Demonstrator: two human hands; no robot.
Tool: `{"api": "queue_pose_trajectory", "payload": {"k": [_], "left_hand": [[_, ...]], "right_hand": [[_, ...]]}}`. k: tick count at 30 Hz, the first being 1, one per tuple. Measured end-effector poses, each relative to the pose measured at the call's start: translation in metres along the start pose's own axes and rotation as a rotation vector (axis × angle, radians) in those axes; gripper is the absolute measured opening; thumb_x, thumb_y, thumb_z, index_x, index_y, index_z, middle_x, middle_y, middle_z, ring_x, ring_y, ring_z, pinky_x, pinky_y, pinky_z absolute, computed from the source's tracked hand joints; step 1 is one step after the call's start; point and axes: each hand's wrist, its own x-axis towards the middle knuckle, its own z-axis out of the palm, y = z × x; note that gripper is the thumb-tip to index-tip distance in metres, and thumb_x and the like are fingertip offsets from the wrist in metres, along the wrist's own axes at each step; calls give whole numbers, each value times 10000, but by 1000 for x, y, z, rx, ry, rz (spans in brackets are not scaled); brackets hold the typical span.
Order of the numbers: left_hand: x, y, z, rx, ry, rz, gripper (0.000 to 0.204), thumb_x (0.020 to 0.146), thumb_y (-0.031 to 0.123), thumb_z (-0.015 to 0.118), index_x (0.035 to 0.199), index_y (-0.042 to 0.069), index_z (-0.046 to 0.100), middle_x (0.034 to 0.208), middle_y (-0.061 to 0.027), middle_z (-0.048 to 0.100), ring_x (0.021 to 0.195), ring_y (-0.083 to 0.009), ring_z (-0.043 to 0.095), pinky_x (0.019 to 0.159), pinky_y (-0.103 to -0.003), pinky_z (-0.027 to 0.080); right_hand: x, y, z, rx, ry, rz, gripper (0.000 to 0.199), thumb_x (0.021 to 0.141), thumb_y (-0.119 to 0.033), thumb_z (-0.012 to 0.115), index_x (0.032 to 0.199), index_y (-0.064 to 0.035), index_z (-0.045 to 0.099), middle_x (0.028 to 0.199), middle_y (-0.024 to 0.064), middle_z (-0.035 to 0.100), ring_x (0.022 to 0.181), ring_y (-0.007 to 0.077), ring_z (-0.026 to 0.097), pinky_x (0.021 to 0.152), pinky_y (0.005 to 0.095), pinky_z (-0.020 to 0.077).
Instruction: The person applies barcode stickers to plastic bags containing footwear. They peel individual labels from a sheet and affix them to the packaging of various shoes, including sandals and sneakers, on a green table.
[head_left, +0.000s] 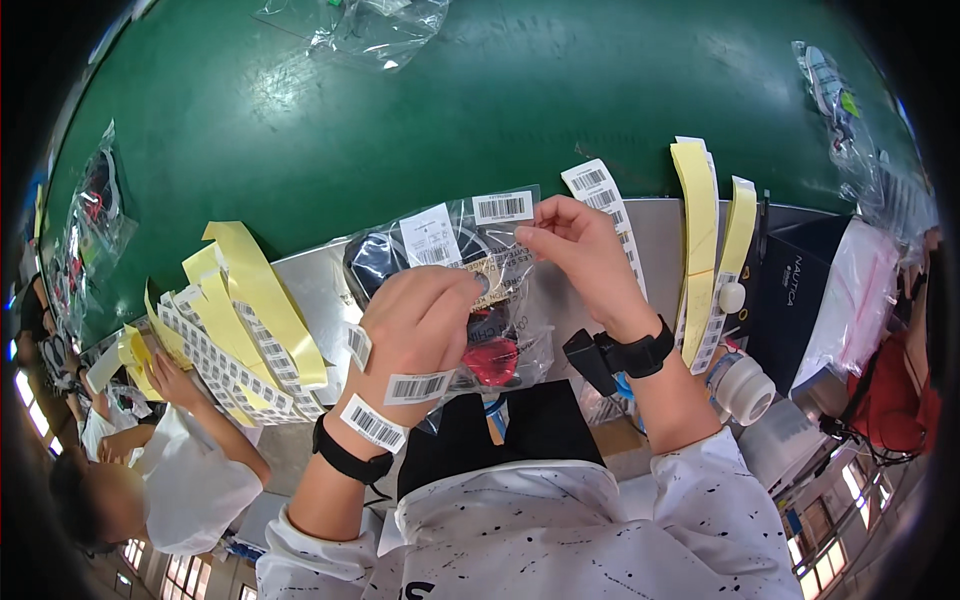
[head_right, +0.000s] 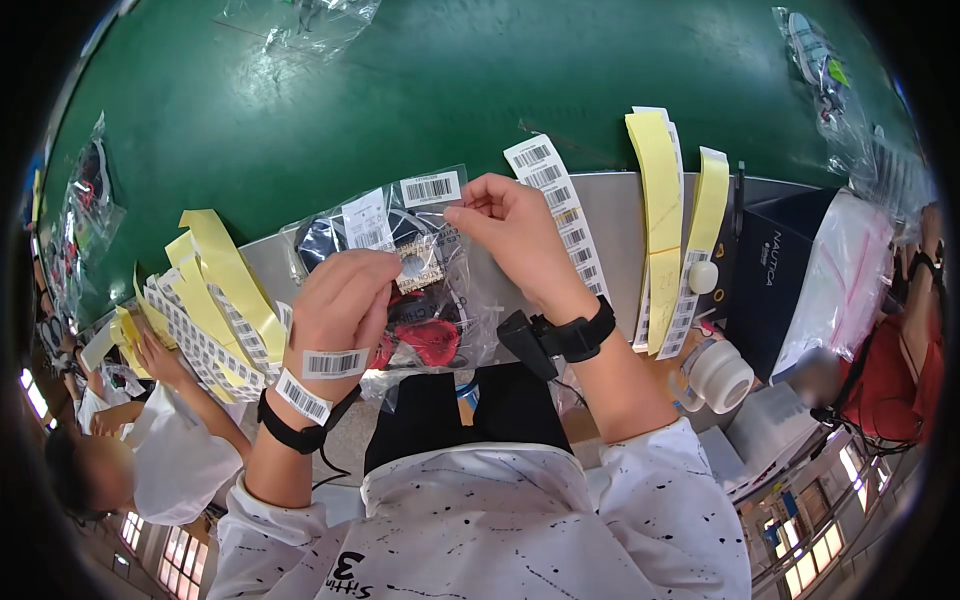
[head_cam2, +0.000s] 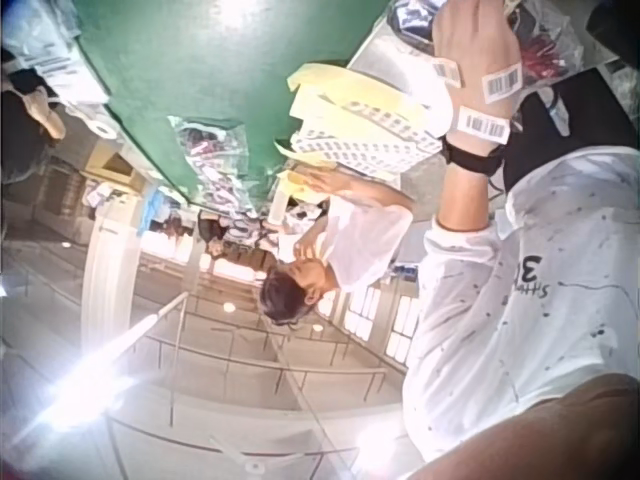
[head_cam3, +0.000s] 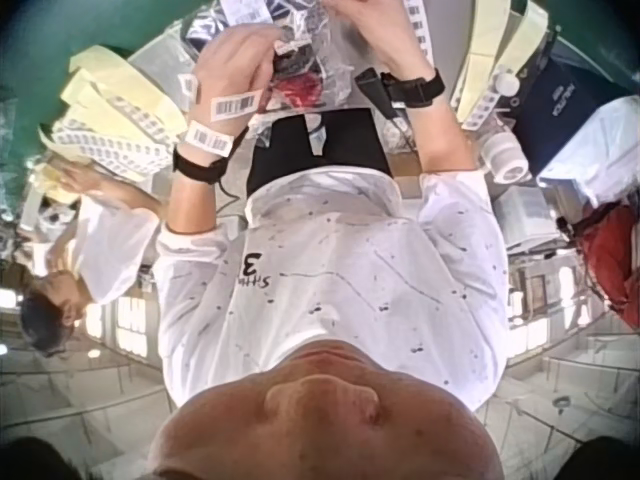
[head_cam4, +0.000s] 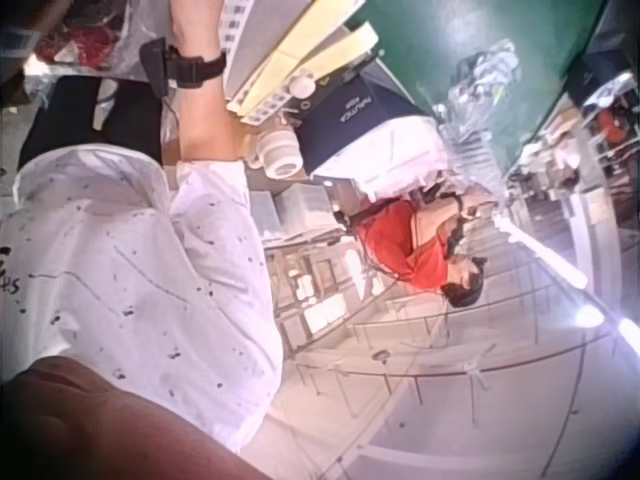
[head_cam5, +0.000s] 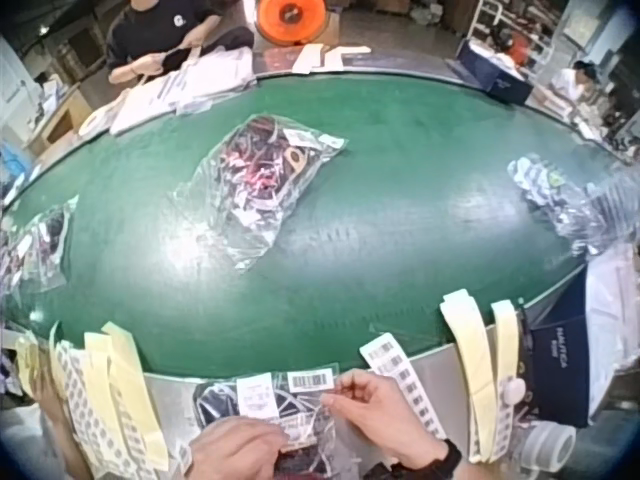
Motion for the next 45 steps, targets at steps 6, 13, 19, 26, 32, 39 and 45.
{"api": "queue_pose_trajectory", "payload": {"k": [6, 13, 19, 26, 32, 39, 45], "left_hand": [[12, -6, 12, 99, 40, -5, 178, 792, -34, 665, 963, 12, 650, 937, -130, 652, 879, -317, 638, 793, -403, 504], [43, -8, 31, 179, 105, 45, 143, 778, 22, 718, 912, 38, 670, 863, -86, 635, 817, -278, 617, 729, -383, 475], [43, -14, 34, 214, 93, 144, 130, 742, 29, 697, 870, 38, 674, 823, -71, 624, 790, -254, 608, 706, -370, 450], [47, -11, 33, 297, 33, 201, 111, 722, 61, 656, 829, 34, 646, 797, -81, 604, 775, -261, 596, 689, -367, 444], [47, -24, 39, -48, 146, -17, 76, 733, 0, 677, 798, 24, 645, 731, -111, 614, 702, -282, 620, 645, -375, 493], [43, -21, 31, -228, 138, -268, 81, 761, -7, 675, 841, 4, 664, 744, -111, 640, 669, -242, 643, 613, -316, 505], [45, -21, 31, -149, 127, -125, 61, 806, 19, 664, 853, -18, 654, 762, -107, 644, 635, -191, 629, 602, -285, 487]], "right_hand": [[-1, 5, 0, 25, 16, -46, 83, 895, -58, 682, 944, 7, 670, 830, -22, 634, 771, 46, 560, 695, 201, 450], [-16, -7, 5, -233, -2, -195, 114, 908, -32, 626, 956, 66, 659, 824, 41, 641, 754, 109, 584, 691, 256, 469], [-18, -4, 7, -475, 2, -493, 117, 862, 33, 578, 946, 82, 642, 833, 154, 635, 740, 284, 625, 666, 337, 486], [-20, -8, 8, -529, 54, -515, 106, 852, 35, 576, 914, 75, 651, 828, 161, 640, 729, 306, 628, 655, 353, 487], [-23, -5, 7, -416, 45, -383, 120, 889, -20, 586, 919, 66, 664, 827, 107, 646, 731, 193, 609, 660, 298, 469], [-19, 13, 2, -179, 1, -217, 138, 928, -97, 621, 940, 32, 668, 848, 26, 644, 787, 101, 571, 701, 249, 450], [-2, -9, 3, -225, -19, -328, 118, 888, -100, 679, 879, 12, 644, 831, 8, 612, 734, 78, 532, 663, 238, 432]]}}
